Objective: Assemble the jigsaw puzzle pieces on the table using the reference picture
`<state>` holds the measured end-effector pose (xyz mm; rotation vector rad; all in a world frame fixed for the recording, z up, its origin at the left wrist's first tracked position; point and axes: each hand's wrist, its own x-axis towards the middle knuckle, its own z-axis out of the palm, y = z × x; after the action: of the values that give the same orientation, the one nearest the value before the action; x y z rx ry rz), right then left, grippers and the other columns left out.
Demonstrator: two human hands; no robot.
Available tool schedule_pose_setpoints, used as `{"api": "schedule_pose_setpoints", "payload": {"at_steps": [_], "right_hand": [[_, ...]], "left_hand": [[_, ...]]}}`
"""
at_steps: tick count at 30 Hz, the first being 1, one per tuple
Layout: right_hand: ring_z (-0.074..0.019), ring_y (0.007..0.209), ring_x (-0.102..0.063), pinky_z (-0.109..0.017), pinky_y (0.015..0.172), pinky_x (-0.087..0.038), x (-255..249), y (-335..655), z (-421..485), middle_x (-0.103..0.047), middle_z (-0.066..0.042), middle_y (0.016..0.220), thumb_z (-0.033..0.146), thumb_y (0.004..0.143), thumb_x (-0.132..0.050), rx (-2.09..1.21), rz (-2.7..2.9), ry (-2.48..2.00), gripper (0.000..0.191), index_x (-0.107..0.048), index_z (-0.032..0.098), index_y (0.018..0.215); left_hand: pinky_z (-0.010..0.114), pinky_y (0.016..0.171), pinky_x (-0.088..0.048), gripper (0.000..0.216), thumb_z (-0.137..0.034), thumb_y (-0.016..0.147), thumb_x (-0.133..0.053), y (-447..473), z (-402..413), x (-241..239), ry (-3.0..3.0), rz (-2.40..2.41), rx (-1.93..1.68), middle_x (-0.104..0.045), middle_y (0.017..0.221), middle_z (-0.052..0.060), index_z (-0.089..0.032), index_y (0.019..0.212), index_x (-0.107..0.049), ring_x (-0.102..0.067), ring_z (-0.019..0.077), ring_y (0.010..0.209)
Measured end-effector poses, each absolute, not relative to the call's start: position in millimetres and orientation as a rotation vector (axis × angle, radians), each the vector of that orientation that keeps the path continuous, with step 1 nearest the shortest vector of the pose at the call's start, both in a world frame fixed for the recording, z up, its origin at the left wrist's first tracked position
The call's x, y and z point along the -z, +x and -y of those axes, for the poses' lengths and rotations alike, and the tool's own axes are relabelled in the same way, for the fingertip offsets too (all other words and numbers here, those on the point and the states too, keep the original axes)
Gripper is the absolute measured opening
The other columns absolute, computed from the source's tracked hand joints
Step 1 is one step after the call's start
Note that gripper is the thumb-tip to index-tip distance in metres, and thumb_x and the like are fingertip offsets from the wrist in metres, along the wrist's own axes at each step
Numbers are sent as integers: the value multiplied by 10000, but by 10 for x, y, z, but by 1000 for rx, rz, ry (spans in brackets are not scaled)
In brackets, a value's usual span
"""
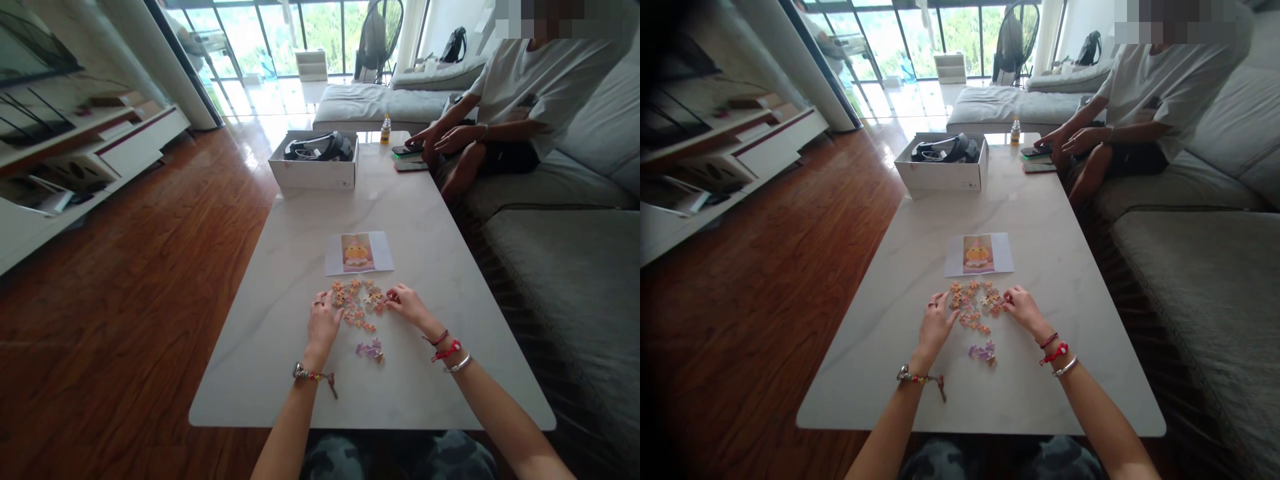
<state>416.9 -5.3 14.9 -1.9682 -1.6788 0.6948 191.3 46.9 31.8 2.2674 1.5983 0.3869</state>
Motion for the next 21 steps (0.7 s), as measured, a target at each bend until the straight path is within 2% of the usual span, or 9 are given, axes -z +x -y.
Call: {"api": "schedule_pose_setpoints", "payload": {"at_steps": [3, 8, 12, 15, 21], "right_hand": [[-100, 611, -503, -211, 597, -408, -152, 4160, 64, -513, -16, 729, 190, 676, -582, -725, 1713, -1971, 77, -591, 154, 743], [-120, 637, -501, -212, 594, -381, -307, 4148, -24, -514, -12, 691, 208, 622, -628, -718, 1869, -2034, 83, -601, 163, 685], [-111, 675, -502, -202, 619, -374, -440, 4043, -238, -526, -31, 825, 186, 664, -590, -619, 1931, -1950, 185, -603, 181, 849], [-98, 674, -506, -187, 621, -370, -449, 3963, -348, -524, -39, 883, 95, 668, -550, -613, 1978, -1933, 276, -578, 178, 929], [-93, 625, -505, -178, 586, -364, -387, 3988, -234, -522, -20, 778, 107, 671, -549, -645, 2042, -1981, 183, -602, 173, 834]], "left_hand": [[334, 883, -373, 507, -281, 705, -575, 1842, -624, -269, 2368, -1452, -382, -426, 1207, 67, -225, 1181, -411, -438, 206, 1031], [316, 902, -359, 281, -231, 753, -509, 1766, -659, -268, 2464, -1280, -322, -501, 1135, 24, -262, 1031, -540, -462, 166, 1001], [304, 881, -385, 331, -237, 764, -491, 1715, -553, -292, 2458, -1333, -317, -509, 1123, 41, -247, 1095, -497, -456, 169, 1016], [329, 918, -361, 420, -259, 769, -488, 1715, -497, -329, 2520, -1280, -295, -421, 1243, 36, -264, 1181, -411, -388, 186, 1116], [413, 926, -330, 474, -334, 805, -417, 1710, -368, -363, 2624, -1117, 21, -235, 1374, 13, -332, 1260, -284, -201, 265, 1248]]}}
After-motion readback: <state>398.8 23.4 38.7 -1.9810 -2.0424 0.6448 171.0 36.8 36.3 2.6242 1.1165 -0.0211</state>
